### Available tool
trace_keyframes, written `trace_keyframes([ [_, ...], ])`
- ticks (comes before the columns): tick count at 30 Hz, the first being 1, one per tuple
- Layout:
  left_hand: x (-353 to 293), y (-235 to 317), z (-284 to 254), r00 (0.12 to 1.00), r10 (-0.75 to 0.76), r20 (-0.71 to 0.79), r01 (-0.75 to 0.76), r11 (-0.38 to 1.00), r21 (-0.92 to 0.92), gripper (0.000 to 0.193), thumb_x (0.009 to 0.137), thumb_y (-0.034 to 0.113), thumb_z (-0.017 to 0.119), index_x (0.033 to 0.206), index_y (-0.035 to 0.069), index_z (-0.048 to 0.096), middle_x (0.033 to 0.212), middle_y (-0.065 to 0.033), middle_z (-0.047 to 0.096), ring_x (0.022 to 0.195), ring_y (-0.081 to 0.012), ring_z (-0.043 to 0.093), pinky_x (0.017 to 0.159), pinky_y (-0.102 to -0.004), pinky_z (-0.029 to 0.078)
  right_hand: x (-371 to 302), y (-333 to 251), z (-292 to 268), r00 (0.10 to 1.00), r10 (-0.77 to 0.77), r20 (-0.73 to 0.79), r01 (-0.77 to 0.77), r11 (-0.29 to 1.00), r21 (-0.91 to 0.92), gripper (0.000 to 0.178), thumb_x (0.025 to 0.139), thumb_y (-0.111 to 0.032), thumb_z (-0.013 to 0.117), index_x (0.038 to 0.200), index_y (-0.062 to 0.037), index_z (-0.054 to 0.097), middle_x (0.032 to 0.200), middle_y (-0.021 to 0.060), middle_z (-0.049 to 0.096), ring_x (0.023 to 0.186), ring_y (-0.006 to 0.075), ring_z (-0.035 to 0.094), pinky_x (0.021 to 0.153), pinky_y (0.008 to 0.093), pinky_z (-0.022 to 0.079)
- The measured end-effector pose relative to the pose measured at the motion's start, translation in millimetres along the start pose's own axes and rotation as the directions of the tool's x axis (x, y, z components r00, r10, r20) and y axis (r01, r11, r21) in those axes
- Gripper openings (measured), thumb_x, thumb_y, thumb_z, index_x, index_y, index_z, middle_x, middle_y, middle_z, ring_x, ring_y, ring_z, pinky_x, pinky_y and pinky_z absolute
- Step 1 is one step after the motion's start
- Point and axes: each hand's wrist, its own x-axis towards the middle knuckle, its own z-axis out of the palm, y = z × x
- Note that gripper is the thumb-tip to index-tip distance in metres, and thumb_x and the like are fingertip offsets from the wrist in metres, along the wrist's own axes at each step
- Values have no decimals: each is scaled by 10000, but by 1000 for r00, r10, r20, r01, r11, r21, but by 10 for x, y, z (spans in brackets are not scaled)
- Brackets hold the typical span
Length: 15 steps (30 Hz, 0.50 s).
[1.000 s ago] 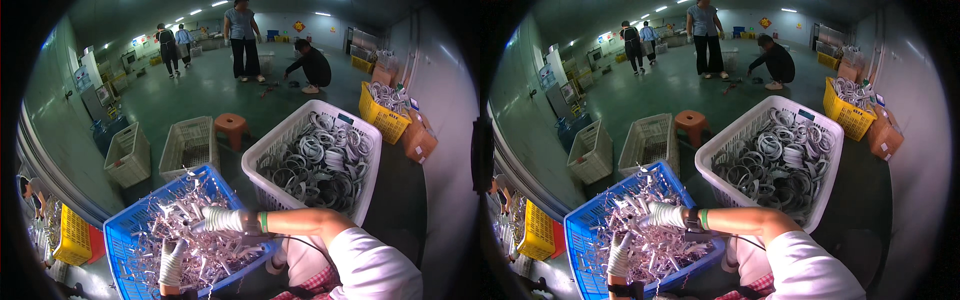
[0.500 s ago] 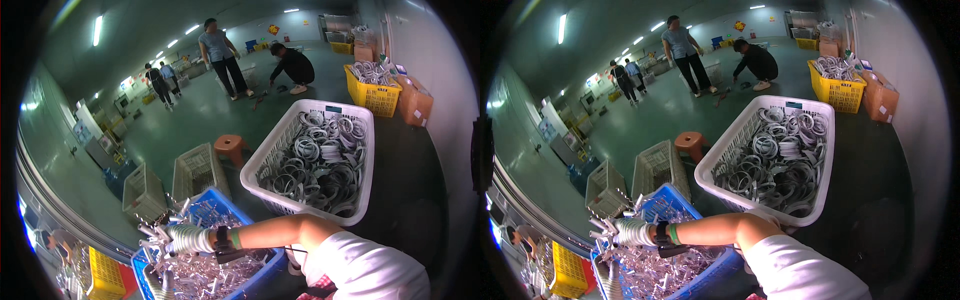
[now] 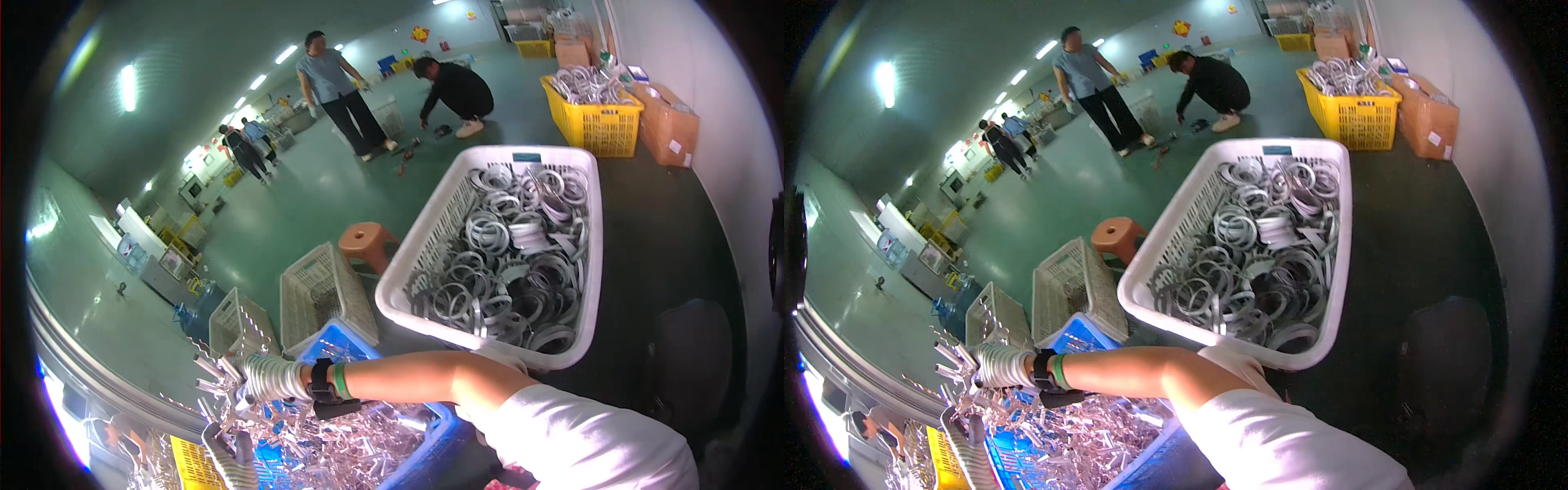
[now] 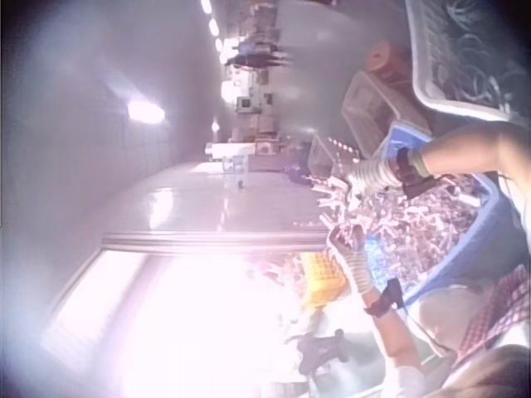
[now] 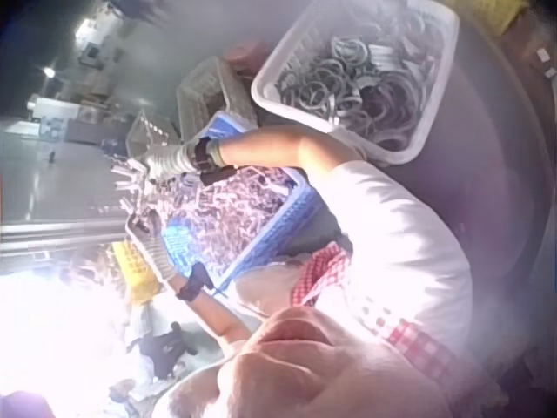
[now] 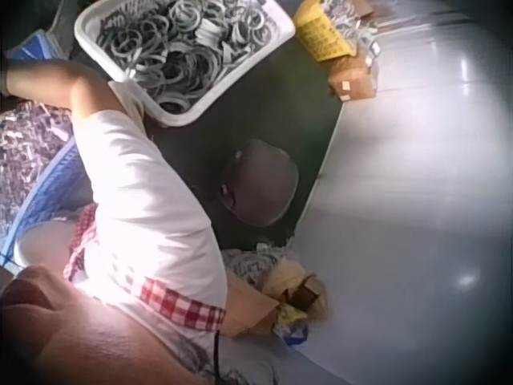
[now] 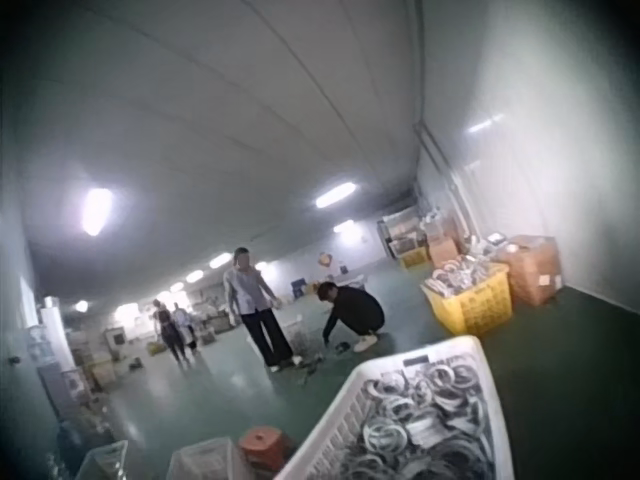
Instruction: Sorting and collecting metal bracket components into baskets.
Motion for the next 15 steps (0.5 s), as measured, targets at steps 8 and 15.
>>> trace_keyframes([
  [8, -118, 1012, 1239, 984, 87, 158, -92, 995, 27, 484, 784, 48, 645, 1217, 67, 430, 1164, -105, 475, 1107, -222, 440, 982, -386, 353, -704, 439, -1299, 989, -113, -100, 88, 971, -224, 345, 657, -188, 740, 931, -20, 613, 730, 145, 641, 681, 211, 630, 605, 357, 479],
  [15, -193, 1314, 2878, 853, 488, 186, -415, 849, -327, 784, 757, -37, 660, 1418, 62, 251, 1273, -155, 473, 1103, -237, 504, 953, -351, 403, -1672, 56, -2750, 923, -157, -351, 30, 939, -342, 152, 785, -200, 659, 788, -76, 571, 865, 38, 635, 660, 88, 570, 575, 261, 468],
])
